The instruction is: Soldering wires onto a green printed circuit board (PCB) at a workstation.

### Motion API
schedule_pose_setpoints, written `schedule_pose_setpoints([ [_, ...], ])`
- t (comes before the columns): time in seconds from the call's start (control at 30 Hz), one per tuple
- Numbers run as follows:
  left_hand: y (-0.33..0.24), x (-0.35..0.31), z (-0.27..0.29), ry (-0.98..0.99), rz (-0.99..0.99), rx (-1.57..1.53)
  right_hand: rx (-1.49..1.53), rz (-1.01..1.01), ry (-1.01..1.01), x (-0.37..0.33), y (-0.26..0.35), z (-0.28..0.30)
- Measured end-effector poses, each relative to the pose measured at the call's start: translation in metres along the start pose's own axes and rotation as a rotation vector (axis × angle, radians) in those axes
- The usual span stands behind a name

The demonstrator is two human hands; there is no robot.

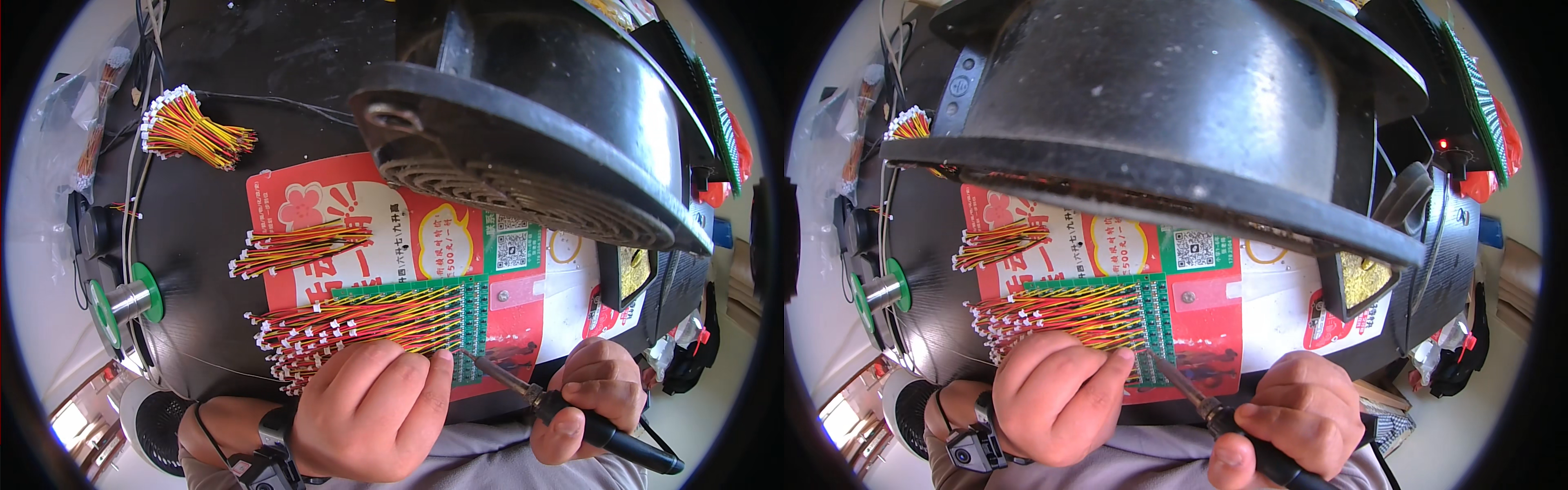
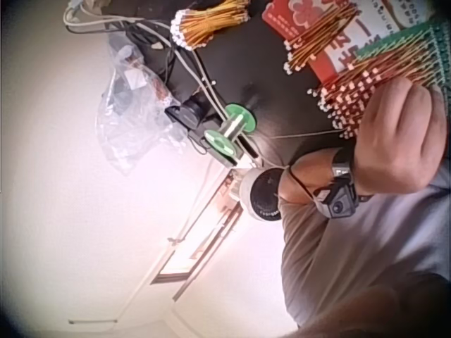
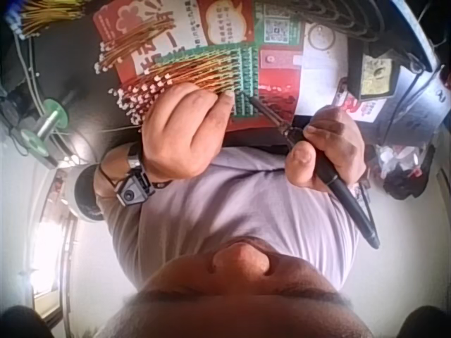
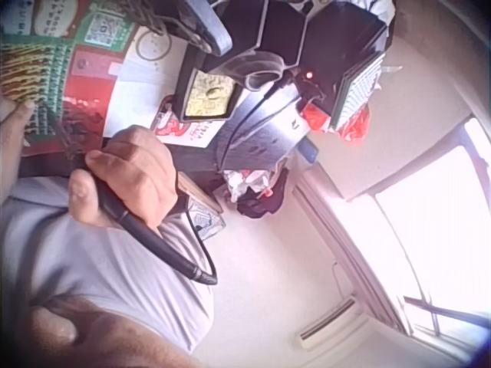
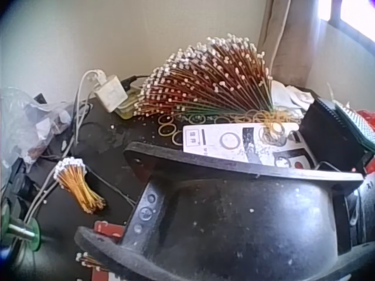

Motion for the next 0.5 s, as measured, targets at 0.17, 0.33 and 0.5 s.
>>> schedule_pose_setpoints([
  [0.17,-0.001,0.002,0.0,0.006,0.005,0.01,-0.004,-0.01,-0.009,0.0,0.0,0.001],
  [0.33,-0.002,0.011,0.005,0.092,-0.002,0.023,0.014,-0.002,-0.086,-0.004,0.001,0.0],
  [0.5,-0.001,0.001,-0.001,0.012,0.011,0.019,-0.001,0.012,-0.057,-0.004,0.001,0.004],
])
Point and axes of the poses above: each hand's wrist, its own x-axis towards the middle knuckle, its own z-axis out of the back of the hand, y = z × x, the point moved 4 cm from there along x, towards the middle knuckle, and after that the axes turned 11 degrees about y, right-handed, at the moved point
